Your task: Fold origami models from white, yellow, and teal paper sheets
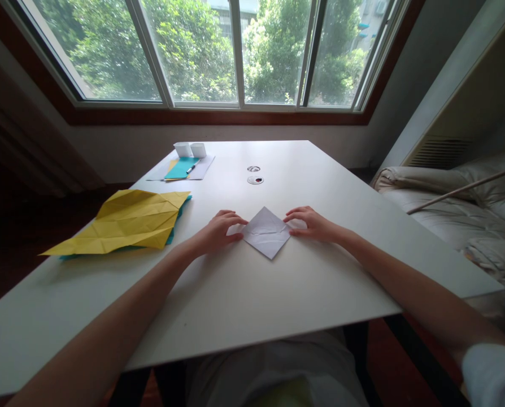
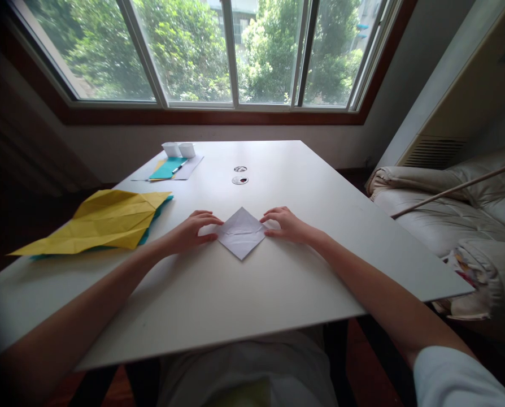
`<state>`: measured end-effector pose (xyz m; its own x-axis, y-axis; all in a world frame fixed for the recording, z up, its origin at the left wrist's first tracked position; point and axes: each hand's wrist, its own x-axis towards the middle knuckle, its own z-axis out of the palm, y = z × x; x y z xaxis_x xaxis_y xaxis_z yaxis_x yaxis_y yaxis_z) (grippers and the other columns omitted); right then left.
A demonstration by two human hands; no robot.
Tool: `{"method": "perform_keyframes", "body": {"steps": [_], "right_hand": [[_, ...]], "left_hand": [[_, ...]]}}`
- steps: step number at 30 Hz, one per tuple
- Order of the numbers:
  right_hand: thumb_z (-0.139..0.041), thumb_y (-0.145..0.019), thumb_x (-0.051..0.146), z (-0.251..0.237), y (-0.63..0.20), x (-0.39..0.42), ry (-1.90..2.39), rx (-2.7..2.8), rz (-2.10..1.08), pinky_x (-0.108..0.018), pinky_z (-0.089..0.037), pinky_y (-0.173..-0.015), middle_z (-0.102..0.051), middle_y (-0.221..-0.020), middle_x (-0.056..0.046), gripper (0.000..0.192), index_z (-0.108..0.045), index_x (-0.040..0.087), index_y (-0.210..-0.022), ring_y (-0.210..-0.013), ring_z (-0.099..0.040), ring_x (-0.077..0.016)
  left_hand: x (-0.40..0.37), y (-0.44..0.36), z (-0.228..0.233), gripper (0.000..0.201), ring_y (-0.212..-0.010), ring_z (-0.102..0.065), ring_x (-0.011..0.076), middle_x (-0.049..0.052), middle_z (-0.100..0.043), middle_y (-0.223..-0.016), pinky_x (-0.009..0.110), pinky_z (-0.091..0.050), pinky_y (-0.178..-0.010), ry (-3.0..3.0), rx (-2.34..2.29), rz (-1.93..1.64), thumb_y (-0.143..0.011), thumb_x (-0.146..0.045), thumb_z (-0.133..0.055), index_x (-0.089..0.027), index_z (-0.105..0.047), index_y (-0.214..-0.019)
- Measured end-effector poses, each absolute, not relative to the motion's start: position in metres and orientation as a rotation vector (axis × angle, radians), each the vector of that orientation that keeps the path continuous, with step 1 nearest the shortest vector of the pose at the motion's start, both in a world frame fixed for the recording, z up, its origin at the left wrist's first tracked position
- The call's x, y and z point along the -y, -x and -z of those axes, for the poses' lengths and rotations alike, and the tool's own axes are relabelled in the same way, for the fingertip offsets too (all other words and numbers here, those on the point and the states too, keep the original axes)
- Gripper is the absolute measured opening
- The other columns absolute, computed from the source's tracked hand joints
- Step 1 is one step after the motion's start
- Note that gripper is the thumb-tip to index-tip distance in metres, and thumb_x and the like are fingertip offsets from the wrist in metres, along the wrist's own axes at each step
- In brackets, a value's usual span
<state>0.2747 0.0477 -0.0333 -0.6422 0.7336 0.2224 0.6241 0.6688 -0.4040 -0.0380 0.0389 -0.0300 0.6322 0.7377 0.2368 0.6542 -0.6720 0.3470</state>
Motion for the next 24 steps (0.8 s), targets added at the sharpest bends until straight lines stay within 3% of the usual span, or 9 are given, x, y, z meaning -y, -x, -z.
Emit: {"method": "perform_keyframes", "body": {"steps": [8,15,20,24], "right_hand": [[-0.061,-0.075,0.035,0.03,-0.273,-0.046,1.075,2.492,-0.451,-0.04,-0.037,-0.093,-0.058,-0.111,-0.009,0.019,-0.061,0.02,-0.087,-0.109,-0.048,-0.0248],[-0.059,-0.075,0.031,0.025,-0.267,-0.042,1.12,2.432,-0.521,-0.035,-0.04,-0.084,-0.062,-0.093,-0.007,0.015,-0.06,0.018,-0.084,-0.093,-0.053,-0.0211],[-0.057,-0.074,0.031,0.021,-0.26,-0.04,1.215,2.171,-0.807,-0.028,-0.042,-0.066,-0.061,-0.081,-0.003,0.015,-0.058,0.017,-0.079,-0.074,-0.053,-0.0147],[-0.06,-0.072,0.034,0.022,-0.257,-0.04,1.153,1.933,-1.096,-0.027,-0.043,-0.066,-0.06,-0.077,-0.002,0.021,-0.056,0.016,-0.08,-0.071,-0.054,-0.0127]], "left_hand": [[-0.036,0.036,0.027,0.022,-0.115,-0.042,0.0268,0.006,-0.06,-0.105,0.042,-0.039,-0.093,-2.586,-1.213,-0.504,-0.077,-0.038,-0.055,-0.022,-0.059,-0.092],[-0.028,0.033,0.025,0.034,-0.117,-0.039,0.0256,0.008,-0.049,-0.123,0.043,-0.038,-0.095,-2.708,-1.141,-0.506,-0.081,-0.028,-0.052,-0.025,-0.054,-0.115],[-0.019,0.025,0.023,0.032,-0.123,-0.034,0.0264,0.006,-0.048,-0.129,0.045,-0.034,-0.099,-2.857,-1.096,-0.375,-0.084,-0.018,-0.043,-0.027,-0.059,-0.11],[-0.018,0.022,0.021,0.033,-0.12,-0.037,0.0251,0.005,-0.056,-0.12,0.043,-0.035,-0.098,-2.839,-1.079,-0.335,-0.084,-0.018,-0.042,-0.025,-0.059,-0.112]]}}
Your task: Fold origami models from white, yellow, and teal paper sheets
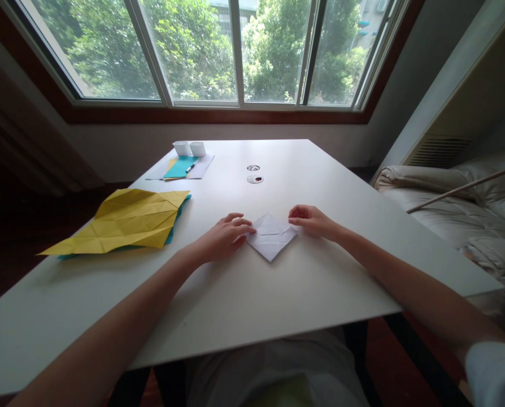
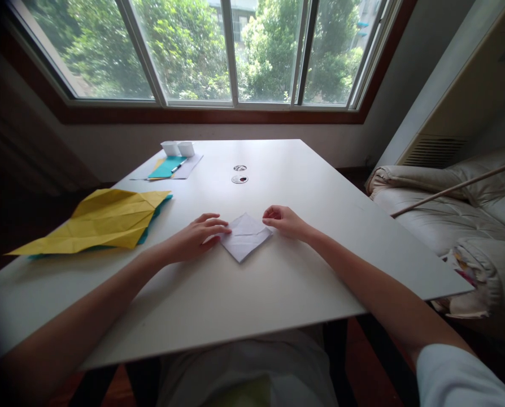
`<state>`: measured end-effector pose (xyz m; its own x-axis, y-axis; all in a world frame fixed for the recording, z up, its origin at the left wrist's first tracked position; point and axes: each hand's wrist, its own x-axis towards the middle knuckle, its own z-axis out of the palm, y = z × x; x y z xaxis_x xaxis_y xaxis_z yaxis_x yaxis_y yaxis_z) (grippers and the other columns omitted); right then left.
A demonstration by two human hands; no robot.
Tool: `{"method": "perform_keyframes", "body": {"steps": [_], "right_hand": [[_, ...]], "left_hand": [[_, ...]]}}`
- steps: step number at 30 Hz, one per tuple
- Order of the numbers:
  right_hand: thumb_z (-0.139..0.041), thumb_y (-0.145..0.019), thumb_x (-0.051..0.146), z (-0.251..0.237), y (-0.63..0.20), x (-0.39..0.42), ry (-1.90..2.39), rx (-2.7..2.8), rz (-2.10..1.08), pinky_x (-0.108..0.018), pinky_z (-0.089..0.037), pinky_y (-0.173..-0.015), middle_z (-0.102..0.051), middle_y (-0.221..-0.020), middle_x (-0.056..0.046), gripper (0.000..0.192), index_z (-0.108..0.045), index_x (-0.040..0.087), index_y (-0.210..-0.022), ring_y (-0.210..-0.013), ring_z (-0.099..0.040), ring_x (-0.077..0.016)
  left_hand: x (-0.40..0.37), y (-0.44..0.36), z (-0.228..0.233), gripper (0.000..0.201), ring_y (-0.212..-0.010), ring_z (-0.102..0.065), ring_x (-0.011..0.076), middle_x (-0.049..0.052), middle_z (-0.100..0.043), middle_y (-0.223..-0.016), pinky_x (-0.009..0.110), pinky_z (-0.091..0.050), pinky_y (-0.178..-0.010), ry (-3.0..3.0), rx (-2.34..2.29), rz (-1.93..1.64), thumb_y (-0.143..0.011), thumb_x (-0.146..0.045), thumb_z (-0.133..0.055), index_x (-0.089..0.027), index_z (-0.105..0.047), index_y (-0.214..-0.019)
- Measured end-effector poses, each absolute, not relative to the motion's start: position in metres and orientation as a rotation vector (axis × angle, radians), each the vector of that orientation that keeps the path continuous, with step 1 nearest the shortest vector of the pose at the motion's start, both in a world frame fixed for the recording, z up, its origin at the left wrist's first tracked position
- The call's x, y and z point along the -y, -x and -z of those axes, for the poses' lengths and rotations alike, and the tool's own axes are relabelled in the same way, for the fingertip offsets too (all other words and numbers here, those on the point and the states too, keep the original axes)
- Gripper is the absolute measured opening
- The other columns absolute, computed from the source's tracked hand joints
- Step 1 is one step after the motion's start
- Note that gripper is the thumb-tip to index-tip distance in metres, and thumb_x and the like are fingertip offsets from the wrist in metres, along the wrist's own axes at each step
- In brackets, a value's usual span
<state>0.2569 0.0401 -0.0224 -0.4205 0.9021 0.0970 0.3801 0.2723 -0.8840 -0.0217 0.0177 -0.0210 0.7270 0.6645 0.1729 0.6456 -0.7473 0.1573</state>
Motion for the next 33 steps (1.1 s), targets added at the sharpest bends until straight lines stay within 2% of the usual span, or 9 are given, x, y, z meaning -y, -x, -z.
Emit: {"method": "perform_keyframes", "body": {"steps": [4,9,13,15,18,21,25,29,33], "right_hand": [[-0.06,-0.073,0.037,0.019,-0.254,-0.036,1.122,1.881,-1.173,-0.027,-0.046,-0.065,-0.062,-0.08,-0.003,0.025,-0.056,0.016,-0.085,-0.068,-0.056,-0.0123],[-0.055,-0.078,0.038,0.008,-0.26,-0.029,1.236,2.19,-0.598,-0.027,-0.045,-0.062,-0.064,-0.077,-0.003,0.022,-0.061,0.018,-0.085,-0.068,-0.057,-0.0137],[-0.063,-0.071,0.046,0.002,-0.272,-0.031,1.123,2.503,-0.426,-0.029,-0.045,-0.064,-0.064,-0.083,-0.005,0.035,-0.063,0.02,-0.093,-0.071,-0.058,-0.0163],[-0.065,-0.07,0.046,0.002,-0.277,-0.033,1.018,2.614,-0.421,-0.03,-0.046,-0.068,-0.064,-0.092,-0.006,0.04,-0.062,0.021,-0.102,-0.078,-0.059,-0.018],[-0.059,-0.077,0.04,0.002,-0.278,-0.034,0.936,2.666,-0.374,-0.03,-0.046,-0.07,-0.064,-0.095,-0.007,0.032,-0.064,0.022,-0.103,-0.08,-0.059,-0.0182],[-0.052,-0.083,0.036,0.002,-0.275,-0.033,0.936,2.63,-0.357,-0.03,-0.045,-0.07,-0.066,-0.089,-0.007,0.025,-0.066,0.021,-0.098,-0.075,-0.06,-0.0169],[-0.051,-0.083,0.036,0.002,-0.268,-0.027,1.033,2.445,-0.525,-0.026,-0.045,-0.065,-0.068,-0.076,-0.002,0.025,-0.064,0.021,-0.098,-0.067,-0.061,-0.0137],[-0.056,-0.079,0.039,0.0,-0.261,-0.02,0.956,2.367,-0.697,-0.026,-0.046,-0.069,-0.069,-0.078,-0.002,0.026,-0.064,0.019,-0.095,-0.072,-0.062,-0.014],[-0.055,-0.079,0.043,0.003,-0.255,-0.017,1.024,2.371,-0.711,-0.025,-0.045,-0.064,-0.069,-0.075,-0.002,0.026,-0.067,0.02,-0.083,-0.069,-0.061,-0.0134]], "left_hand": [[-0.019,0.021,0.02,0.033,-0.119,-0.039,0.024,0.004,-0.058,-0.118,0.041,-0.037,-0.097,-2.831,-1.071,-0.329,-0.084,-0.019,-0.041,-0.025,-0.059,-0.112],[-0.019,0.022,0.022,0.034,-0.118,-0.04,0.0236,0.003,-0.058,-0.118,0.04,-0.037,-0.097,-2.838,-1.066,-0.345,-0.085,-0.02,-0.04,-0.025,-0.059,-0.113],[-0.019,0.022,0.022,0.034,-0.118,-0.04,0.0236,0.004,-0.058,-0.118,0.04,-0.037,-0.096,-2.836,-1.067,-0.35,-0.085,-0.021,-0.041,-0.025,-0.059,-0.113],[-0.018,0.022,0.021,0.033,-0.117,-0.041,0.0236,0.004,-0.058,-0.119,0.04,-0.037,-0.096,-2.828,-1.075,-0.342,-0.085,-0.021,-0.04,-0.025,-0.059,-0.113],[-0.018,0.021,0.02,0.033,-0.116,-0.042,0.0234,0.004,-0.058,-0.118,0.04,-0.037,-0.096,-2.818,-1.072,-0.343,-0.086,-0.021,-0.04,-0.024,-0.059,-0.112],[-0.019,0.022,0.021,0.032,-0.114,-0.044,0.0223,0.005,-0.058,-0.118,0.038,-0.038,-0.095,-2.802,-1.04,-0.367,-0.086,-0.022,-0.041,-0.025,-0.06,-0.112],[-0.02,0.023,0.024,0.032,-0.111,-0.046,0.0215,0.006,-0.058,-0.118,0.037,-0.039,-0.094,-2.779,-1.02,-0.384,-0.086,-0.022,-0.041,-0.025,-0.059,-0.113],[-0.019,0.022,0.023,0.034,-0.111,-0.046,0.0218,0.006,-0.057,-0.119,0.037,-0.04,-0.093,-2.789,-1.044,-0.346,-0.086,-0.02,-0.041,-0.025,-0.058,-0.114],[-0.017,0.021,0.02,0.034,-0.111,-0.047,0.0223,0.006,-0.056,-0.12,0.037,-0.04,-0.092,-2.786,-1.062,-0.323,-0.085,-0.019,-0.041,-0.024,-0.057,-0.115]]}}
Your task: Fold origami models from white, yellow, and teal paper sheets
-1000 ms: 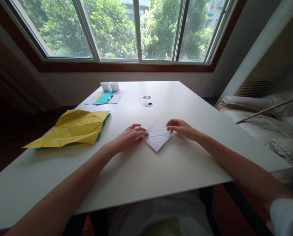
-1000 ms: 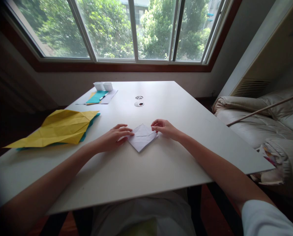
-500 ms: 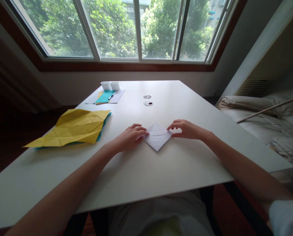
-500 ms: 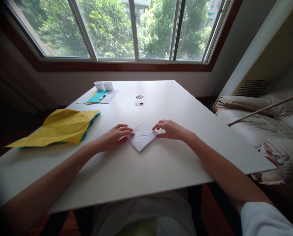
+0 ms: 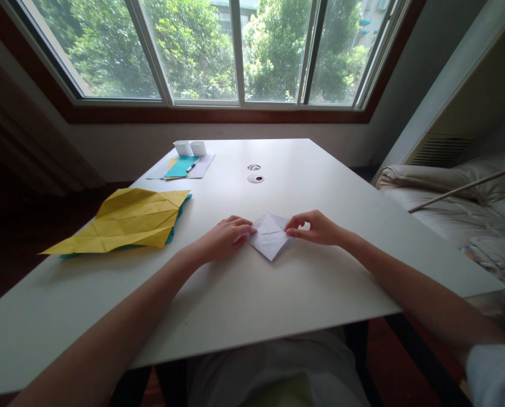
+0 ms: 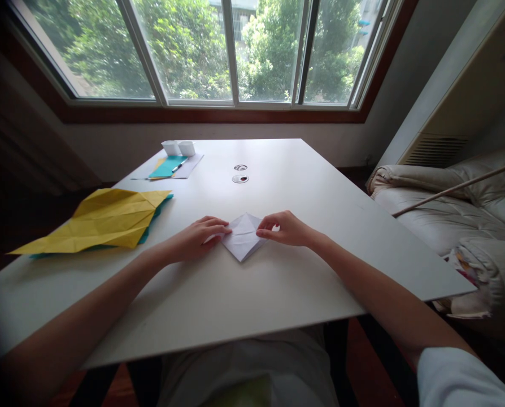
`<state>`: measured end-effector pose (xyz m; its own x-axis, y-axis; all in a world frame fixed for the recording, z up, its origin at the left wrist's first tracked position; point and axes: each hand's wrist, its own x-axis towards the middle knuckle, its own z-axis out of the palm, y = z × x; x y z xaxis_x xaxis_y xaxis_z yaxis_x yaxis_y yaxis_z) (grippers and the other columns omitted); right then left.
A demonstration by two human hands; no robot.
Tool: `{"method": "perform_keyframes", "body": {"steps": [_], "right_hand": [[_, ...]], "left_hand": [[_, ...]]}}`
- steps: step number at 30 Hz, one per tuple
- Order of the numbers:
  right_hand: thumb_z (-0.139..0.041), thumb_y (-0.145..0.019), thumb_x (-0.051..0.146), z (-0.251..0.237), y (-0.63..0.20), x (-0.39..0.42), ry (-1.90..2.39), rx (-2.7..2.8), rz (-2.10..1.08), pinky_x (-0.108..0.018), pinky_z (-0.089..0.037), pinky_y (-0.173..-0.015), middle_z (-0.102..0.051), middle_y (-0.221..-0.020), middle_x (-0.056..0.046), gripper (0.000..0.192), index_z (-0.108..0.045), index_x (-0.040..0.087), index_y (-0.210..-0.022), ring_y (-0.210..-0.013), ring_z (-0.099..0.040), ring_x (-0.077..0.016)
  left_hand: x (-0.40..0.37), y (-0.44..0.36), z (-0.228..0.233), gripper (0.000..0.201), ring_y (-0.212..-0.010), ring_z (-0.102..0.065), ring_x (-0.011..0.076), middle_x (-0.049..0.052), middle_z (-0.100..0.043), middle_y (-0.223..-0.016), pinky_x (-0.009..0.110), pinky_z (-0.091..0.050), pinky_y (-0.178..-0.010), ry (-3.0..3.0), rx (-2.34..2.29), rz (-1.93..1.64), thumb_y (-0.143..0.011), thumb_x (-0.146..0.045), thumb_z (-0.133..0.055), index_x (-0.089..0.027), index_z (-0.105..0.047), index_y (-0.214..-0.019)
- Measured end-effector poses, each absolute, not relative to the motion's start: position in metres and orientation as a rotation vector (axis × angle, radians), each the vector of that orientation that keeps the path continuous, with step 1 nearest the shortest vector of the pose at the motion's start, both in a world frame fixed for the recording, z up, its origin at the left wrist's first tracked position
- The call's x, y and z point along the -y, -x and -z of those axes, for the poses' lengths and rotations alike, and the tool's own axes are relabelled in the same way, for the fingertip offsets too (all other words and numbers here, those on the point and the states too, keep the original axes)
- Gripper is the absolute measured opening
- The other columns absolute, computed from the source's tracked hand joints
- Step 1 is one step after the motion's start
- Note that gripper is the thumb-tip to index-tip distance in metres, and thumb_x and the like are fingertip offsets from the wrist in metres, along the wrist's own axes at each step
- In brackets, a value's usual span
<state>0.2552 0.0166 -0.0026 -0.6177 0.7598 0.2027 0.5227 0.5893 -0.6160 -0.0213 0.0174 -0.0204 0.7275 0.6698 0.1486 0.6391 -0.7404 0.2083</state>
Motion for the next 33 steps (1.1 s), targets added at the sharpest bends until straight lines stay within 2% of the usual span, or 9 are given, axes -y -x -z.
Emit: {"method": "perform_keyframes", "body": {"steps": [8,14,16,19,21,24,29,33], "right_hand": [[-0.064,-0.07,0.043,0.016,-0.25,-0.019,1.253,2.259,-0.5,-0.025,-0.044,-0.06,-0.066,-0.071,-0.001,0.022,-0.065,0.02,-0.072,-0.066,-0.059,-0.0144],[-0.063,-0.072,0.033,0.022,-0.255,-0.025,1.331,2.254,-0.445,-0.025,-0.043,-0.062,-0.064,-0.073,-0.001,0.016,-0.063,0.021,-0.081,-0.066,-0.058,-0.0138],[-0.064,-0.071,0.031,0.023,-0.255,-0.026,1.359,2.245,-0.451,-0.025,-0.043,-0.062,-0.063,-0.074,0.0,0.021,-0.061,0.021,-0.089,-0.066,-0.058,-0.0134],[-0.066,-0.068,0.031,0.025,-0.256,-0.028,1.414,2.195,-0.461,-0.024,-0.043,-0.061,-0.063,-0.076,0.001,0.04,-0.055,0.023,-0.106,-0.066,-0.058,-0.0128],[-0.067,-0.067,0.032,0.026,-0.256,-0.029,1.45,2.172,-0.492,-0.024,-0.042,-0.061,-0.064,-0.076,0.001,0.045,-0.053,0.022,-0.109,-0.066,-0.058,-0.0126],[-0.068,-0.066,0.034,0.027,-0.256,-0.03,1.501,2.15,-0.529,-0.023,-0.042,-0.06,-0.065,-0.074,0.001,0.038,-0.057,0.021,-0.1,-0.066,-0.059,-0.0126],[-0.065,-0.067,0.034,0.023,-0.256,-0.03,1.533,2.186,-0.484,-0.023,-0.039,-0.057,-0.065,-0.071,0.002,0.017,-0.06,0.02,-0.076,-0.063,-0.057,-0.0118],[-0.062,-0.069,0.036,0.019,-0.253,-0.026,1.501,2.262,-0.499,-0.022,-0.037,-0.054,-0.063,-0.067,0.001,0.018,-0.059,0.019,-0.065,-0.06,-0.055,-0.0112]], "left_hand": [[-0.014,0.017,0.02,0.033,-0.106,-0.05,0.0223,0.008,-0.054,-0.116,0.036,-0.042,-0.089,-2.788,-1.068,-0.331,-0.088,-0.026,-0.04,-0.028,-0.057,-0.116],[-0.002,0.007,0.016,0.028,-0.107,-0.049,0.0239,0.009,-0.05,-0.118,0.038,-0.041,-0.09,-2.823,-0.992,-0.361,-0.087,-0.033,-0.045,-0.03,-0.062,-0.109],[0.002,0.003,0.015,0.028,-0.112,-0.047,0.0248,0.009,-0.049,-0.122,0.039,-0.04,-0.093,-2.839,-0.949,-0.343,-0.087,-0.035,-0.046,-0.028,-0.06,-0.11],[0.006,-0.001,0.014,0.031,-0.118,-0.043,0.0251,0.009,-0.047,-0.129,0.04,-0.036,-0.098,-2.846,-0.906,-0.285,-0.087,-0.038,-0.045,-0.024,-0.056,-0.112],[0.009,-0.004,0.014,0.032,-0.121,-0.041,0.0245,0.009,-0.047,-0.13,0.039,-0.034,-0.1,-2.831,-0.901,-0.255,-0.088,-0.039,-0.043,-0.022,-0.053,-0.113],[0.011,-0.008,0.013,0.033,-0.119,-0.043,0.0232,0.009,-0.047,-0.129,0.038,-0.035,-0.098,-2.82,-0.923,-0.231,-0.09,-0.039,-0.037,-0.022,-0.049,-0.116],[0.013,-0.013,0.016,0.039,-0.117,-0.044,0.025,0.01,-0.044,-0.13,0.043,-0.034,-0.096,-2.892,-0.985,-0.195,-0.093,-0.04,-0.029,-0.029,-0.039,-0.129],[0.012,-0.011,0.016,0.037,-0.114,-0.046,0.0231,0.009,-0.046,-0.128,0.042,-0.034,-0.095,-2.888,-1.028,-0.196,-0.093,-0.039,-0.026,-0.029,-0.043,-0.124]]}}
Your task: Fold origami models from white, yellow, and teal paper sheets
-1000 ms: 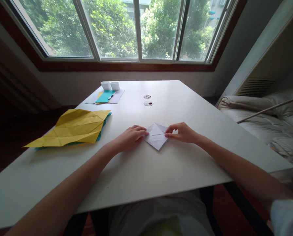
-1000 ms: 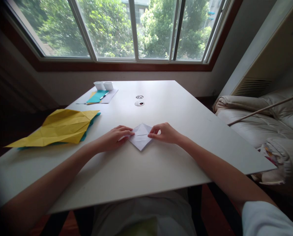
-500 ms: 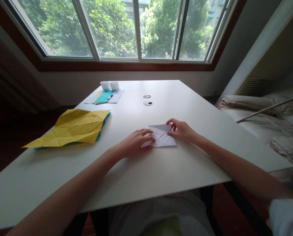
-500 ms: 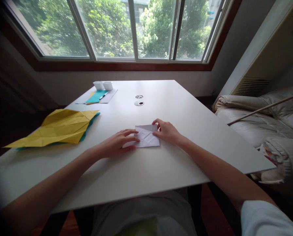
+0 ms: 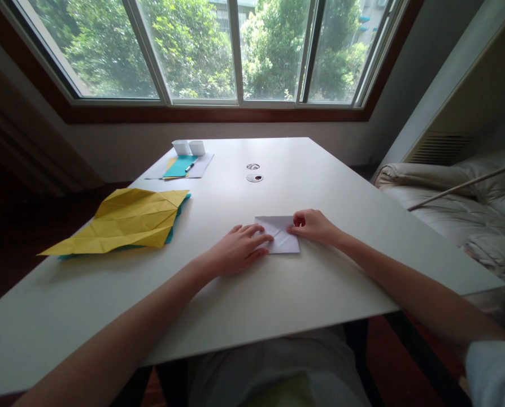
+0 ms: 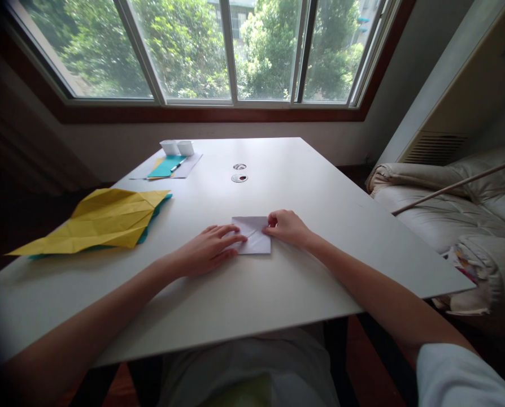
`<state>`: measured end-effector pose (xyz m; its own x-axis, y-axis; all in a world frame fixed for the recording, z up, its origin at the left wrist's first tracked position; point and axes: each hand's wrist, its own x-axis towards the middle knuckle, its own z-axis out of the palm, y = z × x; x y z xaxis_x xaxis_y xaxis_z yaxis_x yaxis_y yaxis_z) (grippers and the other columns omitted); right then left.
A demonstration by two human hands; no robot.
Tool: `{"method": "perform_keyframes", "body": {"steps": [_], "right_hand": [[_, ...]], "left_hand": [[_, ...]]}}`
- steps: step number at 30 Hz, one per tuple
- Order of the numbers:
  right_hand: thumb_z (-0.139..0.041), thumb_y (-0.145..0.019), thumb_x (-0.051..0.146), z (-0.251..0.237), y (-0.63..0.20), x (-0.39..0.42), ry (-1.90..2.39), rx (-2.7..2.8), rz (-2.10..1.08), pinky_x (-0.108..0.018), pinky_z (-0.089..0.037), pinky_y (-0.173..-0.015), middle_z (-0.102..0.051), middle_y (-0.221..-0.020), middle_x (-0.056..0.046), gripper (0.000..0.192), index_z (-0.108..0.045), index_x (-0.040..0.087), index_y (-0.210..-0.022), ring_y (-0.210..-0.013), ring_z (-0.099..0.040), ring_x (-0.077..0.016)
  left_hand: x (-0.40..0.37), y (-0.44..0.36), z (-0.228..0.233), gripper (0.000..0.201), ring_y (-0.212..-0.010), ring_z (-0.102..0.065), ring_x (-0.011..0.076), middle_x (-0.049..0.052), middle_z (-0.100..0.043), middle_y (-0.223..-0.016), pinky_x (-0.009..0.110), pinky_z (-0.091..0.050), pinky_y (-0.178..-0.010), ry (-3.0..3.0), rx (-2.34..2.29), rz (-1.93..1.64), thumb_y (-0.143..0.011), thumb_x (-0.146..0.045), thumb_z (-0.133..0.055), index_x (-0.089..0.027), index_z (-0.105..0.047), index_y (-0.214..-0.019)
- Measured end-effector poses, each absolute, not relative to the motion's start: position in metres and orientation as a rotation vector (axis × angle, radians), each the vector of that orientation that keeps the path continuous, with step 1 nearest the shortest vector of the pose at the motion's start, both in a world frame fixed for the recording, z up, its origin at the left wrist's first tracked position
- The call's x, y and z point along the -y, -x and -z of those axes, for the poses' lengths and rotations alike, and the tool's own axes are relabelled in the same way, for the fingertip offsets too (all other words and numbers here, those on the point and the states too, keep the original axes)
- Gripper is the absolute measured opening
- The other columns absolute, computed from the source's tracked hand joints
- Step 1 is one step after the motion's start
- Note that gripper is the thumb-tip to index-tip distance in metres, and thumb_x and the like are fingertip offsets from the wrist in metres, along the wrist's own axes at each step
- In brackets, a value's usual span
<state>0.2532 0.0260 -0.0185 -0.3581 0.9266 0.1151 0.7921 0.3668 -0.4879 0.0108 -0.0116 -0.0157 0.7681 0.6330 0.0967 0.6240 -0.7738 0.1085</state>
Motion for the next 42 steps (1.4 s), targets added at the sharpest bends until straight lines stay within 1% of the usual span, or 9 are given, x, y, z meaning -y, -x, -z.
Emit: {"method": "perform_keyframes", "body": {"steps": [5,9,13,16,21,28,31,37,42], "right_hand": [[-0.064,-0.068,0.038,0.0182,-0.2511,-0.0234,1.45,2.296,-0.524,-0.021,-0.037,-0.053,-0.064,-0.067,0.001,0.019,-0.061,0.018,-0.068,-0.059,-0.055,-0.0109],[-0.065,-0.068,0.039,0.0203,-0.2514,-0.0233,1.421,2.285,-0.491,-0.021,-0.035,-0.052,-0.064,-0.07,0.001,0.021,-0.059,0.019,-0.07,-0.059,-0.054,-0.0104],[-0.065,-0.068,0.04,0.0206,-0.2517,-0.0231,1.414,2.286,-0.478,-0.021,-0.036,-0.053,-0.065,-0.071,0.001,0.022,-0.058,0.019,-0.071,-0.06,-0.055,-0.0106],[-0.064,-0.069,0.04,0.0204,-0.252,-0.023,1.407,2.301,-0.457,-0.022,-0.036,-0.054,-0.065,-0.071,0.001,0.022,-0.058,0.019,-0.07,-0.061,-0.055,-0.0109],[-0.062,-0.071,0.04,0.0206,-0.2525,-0.0233,1.421,2.306,-0.437,-0.022,-0.036,-0.054,-0.064,-0.071,0.001,0.021,-0.059,0.02,-0.071,-0.061,-0.055,-0.0111],[-0.062,-0.071,0.03,0.0177,-0.2472,-0.0185,1.45,2.284,-0.33,-0.022,-0.037,-0.058,-0.064,-0.071,0.001,0.01,-0.062,0.021,-0.074,-0.063,-0.055,-0.0114],[-0.062,-0.071,0.027,0.0175,-0.2462,-0.0176,1.375,2.309,-0.316,-0.022,-0.039,-0.06,-0.064,-0.071,0.001,0.008,-0.062,0.02,-0.074,-0.065,-0.056,-0.012],[-0.058,-0.074,0.023,0.0196,-0.2474,-0.0189,1.151,2.387,-0.392,-0.023,-0.041,-0.062,-0.065,-0.073,0.0,0.006,-0.062,0.019,-0.076,-0.064,-0.057,-0.0116],[-0.057,-0.075,0.021,0.0189,-0.2483,-0.0186,1.089,2.446,-0.398,-0.023,-0.042,-0.064,-0.065,-0.073,-0.001,0.008,-0.064,0.019,-0.078,-0.066,-0.058,-0.0117]], "left_hand": [[0.006,-0.0062,0.0175,0.031,-0.121,-0.04,0.0241,0.008,-0.048,-0.127,0.044,-0.032,-0.097,-2.858,-1.117,-0.22,-0.092,-0.039,-0.031,-0.024,-0.048,-0.114],[0.0037,-0.0048,0.0209,0.031,-0.123,-0.036,0.0257,0.006,-0.047,-0.129,0.043,-0.032,-0.097,-2.857,-1.13,-0.24,-0.091,-0.038,-0.035,-0.024,-0.048,-0.115],[0.0047,-0.0053,0.0207,0.033,-0.116,-0.041,0.0254,0.006,-0.05,-0.123,0.044,-0.033,-0.095,-2.9,-1.085,-0.278,-0.091,-0.034,-0.034,-0.031,-0.049,-0.121],[0.0057,-0.006,0.0191,0.033,-0.108,-0.045,0.0229,0.006,-0.053,-0.116,0.042,-0.034,-0.093,-2.924,-1.016,-0.309,-0.092,-0.029,-0.035,-0.035,-0.053,-0.119],[0.0057,-0.0056,0.0183,0.034,-0.103,-0.049,0.02,0.006,-0.054,-0.113,0.039,-0.034,-0.092,-2.914,-0.968,-0.326,-0.091,-0.022,-0.037,-0.033,-0.056,-0.116],[0.0064,-0.0057,0.0194,0.034,-0.1,-0.049,0.0211,0.007,-0.052,-0.114,0.039,-0.035,-0.09,-2.927,-0.988,-0.322,-0.09,-0.026,-0.037,-0.033,-0.054,-0.119],[0.0068,-0.0061,0.0194,0.034,-0.1,-0.049,0.0213,0.007,-0.052,-0.115,0.039,-0.036,-0.09,-2.911,-1.0,-0.317,-0.09,-0.026,-0.038,-0.034,-0.054,-0.119],[0.007,-0.0058,0.0186,0.035,-0.1,-0.049,0.0214,0.006,-0.052,-0.114,0.039,-0.036,-0.09,-2.888,-0.995,-0.315,-0.09,-0.025,-0.038,-0.035,-0.053,-0.12],[0.0069,-0.0057,0.0181,0.036,-0.101,-0.049,0.0215,0.006,-0.052,-0.114,0.039,-0.036,-0.09,-2.888,-0.991,-0.309,-0.09,-0.025,-0.038,-0.035,-0.052,-0.121]]}}
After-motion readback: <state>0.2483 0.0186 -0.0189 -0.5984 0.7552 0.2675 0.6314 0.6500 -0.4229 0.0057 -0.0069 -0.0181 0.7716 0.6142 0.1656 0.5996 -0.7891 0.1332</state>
